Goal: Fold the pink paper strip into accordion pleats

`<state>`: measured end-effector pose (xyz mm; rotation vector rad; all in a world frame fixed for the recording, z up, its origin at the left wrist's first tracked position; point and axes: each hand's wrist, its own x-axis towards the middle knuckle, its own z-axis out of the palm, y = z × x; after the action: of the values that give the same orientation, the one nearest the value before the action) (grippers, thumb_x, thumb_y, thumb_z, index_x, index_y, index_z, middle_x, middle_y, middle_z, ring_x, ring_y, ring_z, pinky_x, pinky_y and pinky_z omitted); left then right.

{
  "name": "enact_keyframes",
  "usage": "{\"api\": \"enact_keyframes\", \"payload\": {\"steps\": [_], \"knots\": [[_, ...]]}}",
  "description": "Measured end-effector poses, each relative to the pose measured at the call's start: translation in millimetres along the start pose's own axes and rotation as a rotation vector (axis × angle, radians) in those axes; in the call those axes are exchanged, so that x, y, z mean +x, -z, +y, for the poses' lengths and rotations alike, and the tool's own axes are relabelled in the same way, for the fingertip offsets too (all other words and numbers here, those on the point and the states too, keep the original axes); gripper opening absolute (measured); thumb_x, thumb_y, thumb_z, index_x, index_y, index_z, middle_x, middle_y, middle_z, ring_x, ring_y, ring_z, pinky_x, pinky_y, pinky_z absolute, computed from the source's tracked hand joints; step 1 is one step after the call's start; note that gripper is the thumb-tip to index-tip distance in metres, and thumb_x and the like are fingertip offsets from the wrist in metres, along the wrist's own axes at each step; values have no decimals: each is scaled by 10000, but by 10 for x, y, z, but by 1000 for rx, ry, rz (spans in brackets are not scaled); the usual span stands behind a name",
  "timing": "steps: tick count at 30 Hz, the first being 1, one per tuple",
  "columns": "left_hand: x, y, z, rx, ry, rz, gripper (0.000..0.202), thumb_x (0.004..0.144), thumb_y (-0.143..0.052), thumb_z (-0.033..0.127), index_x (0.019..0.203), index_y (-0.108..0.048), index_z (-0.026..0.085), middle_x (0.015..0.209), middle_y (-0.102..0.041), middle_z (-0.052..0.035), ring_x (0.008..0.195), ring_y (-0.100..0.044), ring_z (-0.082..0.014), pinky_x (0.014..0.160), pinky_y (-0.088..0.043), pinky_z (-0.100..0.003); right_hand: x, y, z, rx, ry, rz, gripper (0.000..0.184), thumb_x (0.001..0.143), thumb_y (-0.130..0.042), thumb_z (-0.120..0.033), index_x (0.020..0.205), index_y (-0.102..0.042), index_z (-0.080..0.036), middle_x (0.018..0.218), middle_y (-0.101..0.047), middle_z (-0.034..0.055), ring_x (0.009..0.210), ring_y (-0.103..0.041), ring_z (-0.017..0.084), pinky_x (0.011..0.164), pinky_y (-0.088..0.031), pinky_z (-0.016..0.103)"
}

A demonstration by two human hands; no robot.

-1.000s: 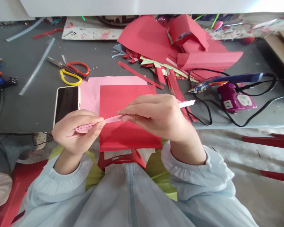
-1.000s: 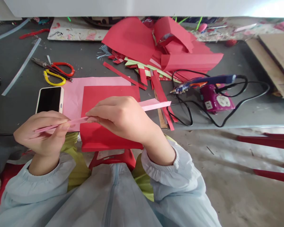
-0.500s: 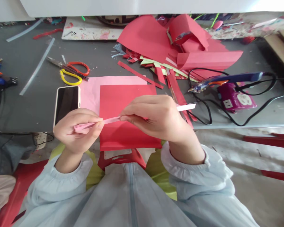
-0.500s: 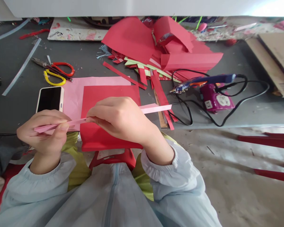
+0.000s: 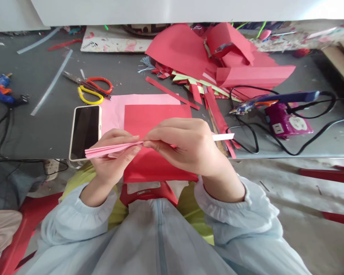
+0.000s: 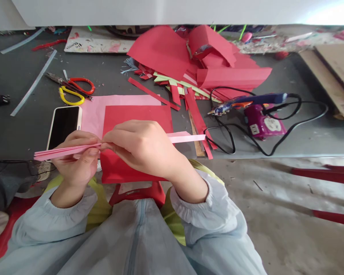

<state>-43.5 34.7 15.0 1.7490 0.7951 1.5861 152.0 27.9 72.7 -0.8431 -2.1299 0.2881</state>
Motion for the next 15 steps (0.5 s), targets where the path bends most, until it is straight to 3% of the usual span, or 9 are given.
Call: {"api": "enact_keyframes", "payload": {"steps": [3,7,15], "knots": [[-13,17,0,20,-26,11,304,809,-757,169,1037,-763,370,909,-729,17,693,-671,-102,523,-542,-234,1,-16,2,-18,-3,-7,200,959,-541,-211,851,-704,-166,736,-719,33,700,-652,135,593,-451,239],[-21,22,19,47,-17,53,266,789,-778,171,990,-778,344,877,-735,19,601,-646,-87,468,-521,-226,3,-26,-2,-39,12,5,200,958,-549,-213,845,-705,-158,730,-716,36,688,-648,137,585,-448,240],[41,4,64,91,-99,61,176,790,-774,169,901,-774,307,830,-736,16,690,-681,-116,553,-555,-244,7,-59,-21,-106,47,33,223,962,-536,-207,818,-700,-161,702,-706,27,651,-625,128,576,-446,242]]}}
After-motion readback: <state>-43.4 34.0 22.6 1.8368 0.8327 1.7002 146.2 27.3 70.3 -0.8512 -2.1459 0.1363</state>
